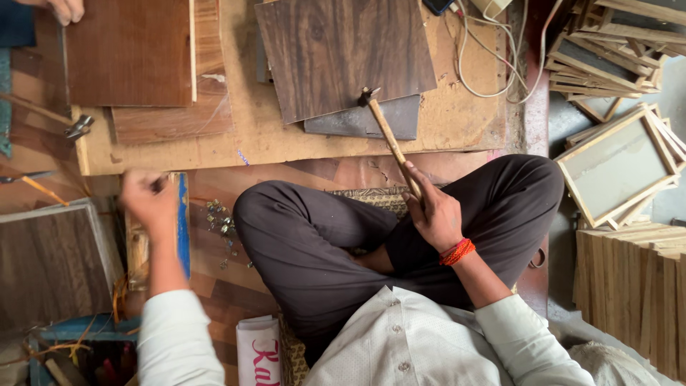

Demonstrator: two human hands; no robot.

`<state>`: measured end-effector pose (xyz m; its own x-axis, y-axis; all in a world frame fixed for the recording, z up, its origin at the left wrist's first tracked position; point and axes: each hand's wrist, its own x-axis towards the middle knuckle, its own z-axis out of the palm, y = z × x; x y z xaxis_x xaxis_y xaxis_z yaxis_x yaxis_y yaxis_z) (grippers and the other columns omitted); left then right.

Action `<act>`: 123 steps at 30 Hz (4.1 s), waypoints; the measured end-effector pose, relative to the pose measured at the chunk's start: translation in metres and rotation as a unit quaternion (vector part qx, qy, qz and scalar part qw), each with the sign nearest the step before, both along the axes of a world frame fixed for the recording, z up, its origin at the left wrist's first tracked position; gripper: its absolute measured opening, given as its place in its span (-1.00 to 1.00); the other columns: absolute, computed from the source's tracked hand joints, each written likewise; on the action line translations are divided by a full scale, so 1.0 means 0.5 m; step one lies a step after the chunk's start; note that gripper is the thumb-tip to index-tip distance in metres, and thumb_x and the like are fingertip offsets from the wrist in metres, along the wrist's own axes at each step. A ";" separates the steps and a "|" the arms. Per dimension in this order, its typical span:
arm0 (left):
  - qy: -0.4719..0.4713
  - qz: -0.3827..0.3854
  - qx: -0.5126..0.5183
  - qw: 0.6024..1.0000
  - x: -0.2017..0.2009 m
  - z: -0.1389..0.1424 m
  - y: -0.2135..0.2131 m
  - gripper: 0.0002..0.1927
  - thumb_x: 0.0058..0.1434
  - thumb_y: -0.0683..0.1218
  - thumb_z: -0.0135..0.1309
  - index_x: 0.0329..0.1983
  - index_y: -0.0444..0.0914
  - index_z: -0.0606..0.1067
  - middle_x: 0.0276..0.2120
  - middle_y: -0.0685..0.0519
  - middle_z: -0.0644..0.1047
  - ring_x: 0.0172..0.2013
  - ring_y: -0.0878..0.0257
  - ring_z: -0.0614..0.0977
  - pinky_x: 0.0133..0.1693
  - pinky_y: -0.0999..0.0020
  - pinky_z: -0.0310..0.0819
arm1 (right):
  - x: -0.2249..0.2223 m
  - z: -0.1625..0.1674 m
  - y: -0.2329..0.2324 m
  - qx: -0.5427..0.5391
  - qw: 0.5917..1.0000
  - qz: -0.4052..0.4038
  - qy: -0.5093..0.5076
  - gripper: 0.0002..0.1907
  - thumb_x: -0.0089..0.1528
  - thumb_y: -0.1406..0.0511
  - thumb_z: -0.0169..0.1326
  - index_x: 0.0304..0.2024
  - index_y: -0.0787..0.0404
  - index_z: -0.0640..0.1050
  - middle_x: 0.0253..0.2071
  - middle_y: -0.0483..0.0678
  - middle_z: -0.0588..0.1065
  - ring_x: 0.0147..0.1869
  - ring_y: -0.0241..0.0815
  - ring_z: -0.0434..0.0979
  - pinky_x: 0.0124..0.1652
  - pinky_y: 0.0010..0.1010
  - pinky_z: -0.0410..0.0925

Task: The person sits on the floor and assembles picture frames by attaching wooden backing boards to frames using a hammer and nails. The person repeatedly picks up a frame, places a backing board, hammers nails, and sets the finished unit aside.

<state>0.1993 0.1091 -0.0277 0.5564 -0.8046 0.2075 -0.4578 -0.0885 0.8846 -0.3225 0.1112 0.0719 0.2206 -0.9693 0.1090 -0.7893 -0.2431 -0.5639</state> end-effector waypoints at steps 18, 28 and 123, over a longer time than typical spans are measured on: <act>-0.171 -0.248 -0.015 0.953 -0.595 0.077 -0.306 -0.82 0.17 -0.17 0.30 -0.31 -0.14 0.48 0.40 0.02 0.27 0.49 -0.15 0.08 0.45 -0.22 -0.22 | -0.036 0.088 -0.015 -0.022 1.000 -0.011 0.015 -0.51 0.29 0.31 0.18 0.29 0.05 0.48 -0.21 0.04 0.60 -0.30 0.03 0.62 -0.36 -0.25 0.42; -0.188 -0.233 -0.006 0.954 -0.594 0.060 -0.314 -0.81 0.19 -0.16 0.30 -0.30 -0.11 0.48 0.40 0.01 0.27 0.48 -0.13 0.06 0.44 -0.20 -0.26 | -0.025 0.087 -0.016 -0.059 0.994 -0.011 -0.089 -0.57 0.27 0.39 0.22 0.19 0.21 0.51 -0.17 0.08 0.62 -0.37 -0.06 0.60 -0.36 -0.34 0.43; -0.298 -0.094 0.410 0.857 0.079 -0.017 0.093 -0.75 0.17 -0.10 0.16 -0.07 -0.09 0.61 -0.19 0.01 0.68 -0.14 -0.05 0.69 -0.14 0.04 0.57 | 0.053 0.008 0.145 0.325 0.931 0.028 -0.164 0.10 0.04 0.37 0.21 0.51 0.07 -0.08 -0.18 0.05 0.58 -0.10 0.08 0.62 -0.05 -0.22 0.44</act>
